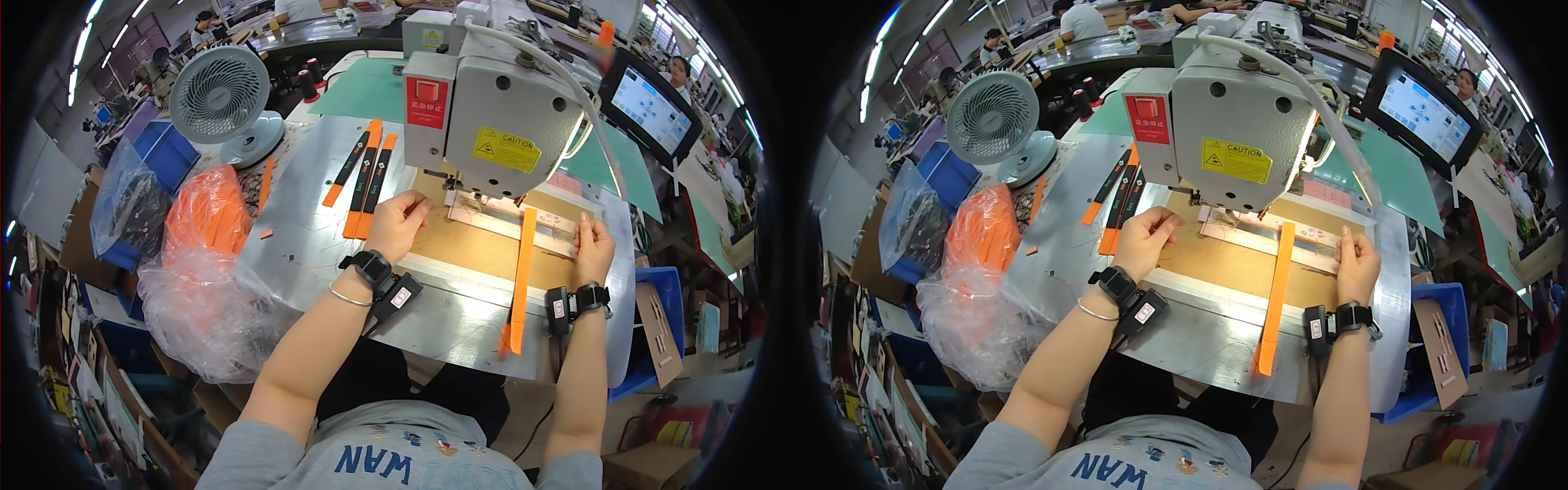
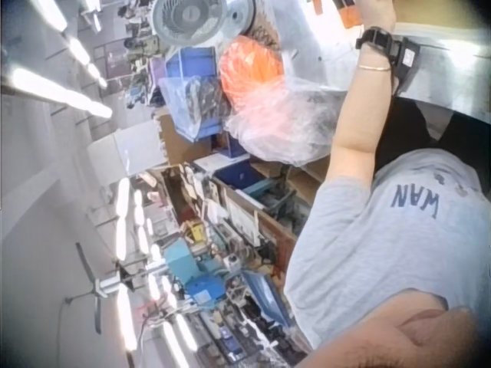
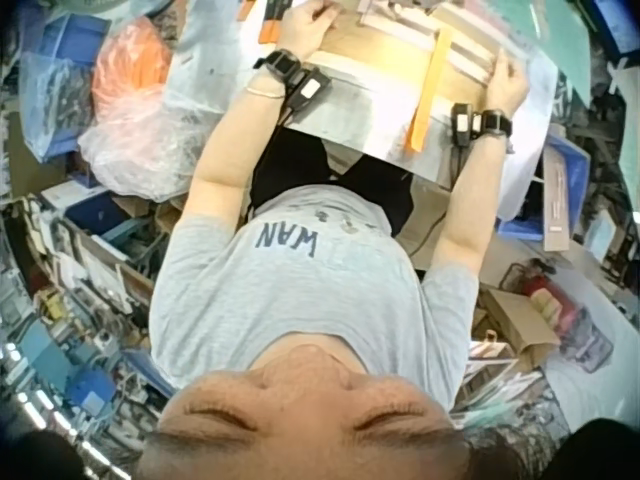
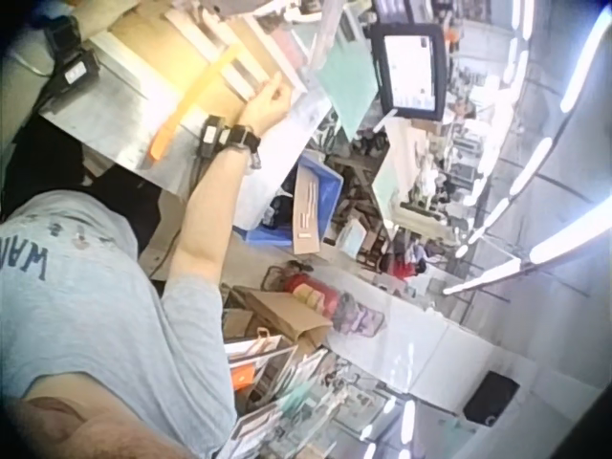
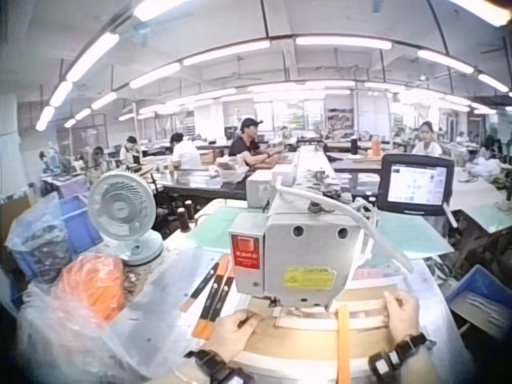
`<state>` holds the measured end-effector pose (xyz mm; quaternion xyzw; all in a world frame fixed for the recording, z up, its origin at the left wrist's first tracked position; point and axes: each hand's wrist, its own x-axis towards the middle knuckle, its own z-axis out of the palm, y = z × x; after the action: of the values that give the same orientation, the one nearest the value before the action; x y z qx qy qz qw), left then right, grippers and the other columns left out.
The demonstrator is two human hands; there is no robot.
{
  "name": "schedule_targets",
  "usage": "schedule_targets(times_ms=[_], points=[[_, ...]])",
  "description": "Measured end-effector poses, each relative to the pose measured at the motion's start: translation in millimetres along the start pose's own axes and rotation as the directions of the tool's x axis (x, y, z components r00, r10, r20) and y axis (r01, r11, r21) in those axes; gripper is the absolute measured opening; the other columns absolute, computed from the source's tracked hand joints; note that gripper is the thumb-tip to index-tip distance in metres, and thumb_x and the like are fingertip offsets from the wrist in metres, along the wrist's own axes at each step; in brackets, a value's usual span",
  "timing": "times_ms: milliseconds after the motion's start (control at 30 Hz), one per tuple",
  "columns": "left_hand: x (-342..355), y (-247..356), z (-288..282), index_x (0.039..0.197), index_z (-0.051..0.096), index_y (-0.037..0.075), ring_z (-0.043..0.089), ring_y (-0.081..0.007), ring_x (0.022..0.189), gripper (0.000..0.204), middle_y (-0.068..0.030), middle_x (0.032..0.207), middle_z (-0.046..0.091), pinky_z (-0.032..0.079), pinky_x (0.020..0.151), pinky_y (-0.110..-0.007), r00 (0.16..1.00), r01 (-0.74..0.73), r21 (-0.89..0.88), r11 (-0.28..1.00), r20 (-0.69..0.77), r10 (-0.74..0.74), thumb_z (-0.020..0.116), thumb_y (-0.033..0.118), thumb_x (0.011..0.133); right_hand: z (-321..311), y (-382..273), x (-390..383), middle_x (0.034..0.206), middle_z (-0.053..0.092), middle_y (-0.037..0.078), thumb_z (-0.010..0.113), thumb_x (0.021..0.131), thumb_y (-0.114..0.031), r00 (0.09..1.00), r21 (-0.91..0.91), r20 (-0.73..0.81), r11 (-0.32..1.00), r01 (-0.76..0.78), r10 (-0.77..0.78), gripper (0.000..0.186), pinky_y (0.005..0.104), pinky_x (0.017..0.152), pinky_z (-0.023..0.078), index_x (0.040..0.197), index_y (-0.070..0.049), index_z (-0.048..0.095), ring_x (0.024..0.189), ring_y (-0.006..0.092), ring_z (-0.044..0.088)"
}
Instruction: The person operates an industrial sewing machine to stitch orange straps onto small rectangular pieces of material. They repeatedly pick up the straps, align them with the material under the needle, and feed them through the machine. The person also adjusts the camera and their wrist straps during the process.
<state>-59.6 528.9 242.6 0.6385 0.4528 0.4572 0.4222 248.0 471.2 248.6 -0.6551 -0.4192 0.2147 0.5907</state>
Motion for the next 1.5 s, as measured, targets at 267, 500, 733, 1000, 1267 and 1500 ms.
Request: schedule_targets(times_ms=[267,500,733,1000,1267,1500], points=[[3.9,-10.1,-9.5,0.083,0.061,0.0,0.053,-0.0095,0.056,0.023,-0.003,0.061,0.056,0.041,0.052,-0.023,1.0,0.006,0.002,1.0,-0.011,-0.006,0.054,0.021,0.087,-5.9,8.8,-2.1,0.052,0.044,-0.004,0.054,0.088,-0.025,0.99,0.18,0.032,0.973,-0.143,0.139,0.03,0.0179,0.036,0.027,0.066,-0.005,0.053,0.042,0.0029,0.037],[2.2,-5.7,-11.2,0.087,0.06,0.0,0.053,-0.0065,0.062,0.017,-0.0011,0.068,0.057,0.043,0.057,-0.021,0.997,0.082,-0.147,0.986,-0.005,-0.083,0.054,0.016,0.087,-4.8,2.4,-3.7,0.054,0.046,-0.003,0.056,0.087,-0.023,0.986,0.181,0.083,0.97,-0.16,0.147,0.024,0.0163,0.039,0.03,0.07,-0.006,0.054,0.045,0.0028,0.041],[-0.7,8.5,1.7,0.092,0.059,0.001,0.058,-0.019,0.084,0.014,-0.0082,0.087,0.058,0.046,0.071,-0.028,0.984,-0.176,0.104,0.979,0.052,0.171,0.059,0.008,0.079,9.4,5.3,-0.6,0.066,0.057,0.001,0.058,0.082,-0.011,0.962,0.005,0.271,0.999,0.035,-0.035,0.012,0.0206,0.054,0.042,0.083,0.0,0.06,0.059,0.0066,0.051],[20.5,11.8,-0.6,0.089,0.059,0.0,0.057,-0.0235,0.086,0.018,-0.0108,0.089,0.058,0.044,0.077,-0.031,0.944,-0.071,0.169,0.983,0.329,0.011,0.061,0.013,0.077,28.2,-3.1,0.9,0.068,0.061,0.003,0.06,0.081,-0.009,0.879,0.071,0.477,0.997,-0.031,-0.007,0.012,0.0197,0.054,0.046,0.081,0.004,0.061,0.058,0.0062,0.055],[32.8,-4.6,-12.5,0.089,0.059,-0.001,0.058,-0.0104,0.078,0.01,-0.0046,0.085,0.063,0.044,0.073,-0.023,0.926,0.064,0.044,0.997,0.37,-0.076,0.057,0.006,0.082,16.7,-9.1,3.0,0.07,0.06,0.002,0.057,0.084,-0.012,0.857,0.121,0.486,0.958,-0.261,0.172,0.011,0.0173,0.052,0.041,0.085,-0.001,0.059,0.06,0.0045,0.053],[33.2,-6.8,-13.6,0.091,0.059,-0.001,0.058,-0.0104,0.073,0.015,-0.0051,0.082,0.063,0.045,0.07,-0.022,0.928,0.036,0.049,0.998,0.368,-0.052,0.058,0.01,0.082,17.9,-7.5,4.4,0.068,0.06,0.001,0.057,0.085,-0.014,0.864,0.123,0.461,0.95,-0.288,0.202,0.012,0.0167,0.051,0.04,0.084,-0.002,0.058,0.056,0.0034,0.051]])
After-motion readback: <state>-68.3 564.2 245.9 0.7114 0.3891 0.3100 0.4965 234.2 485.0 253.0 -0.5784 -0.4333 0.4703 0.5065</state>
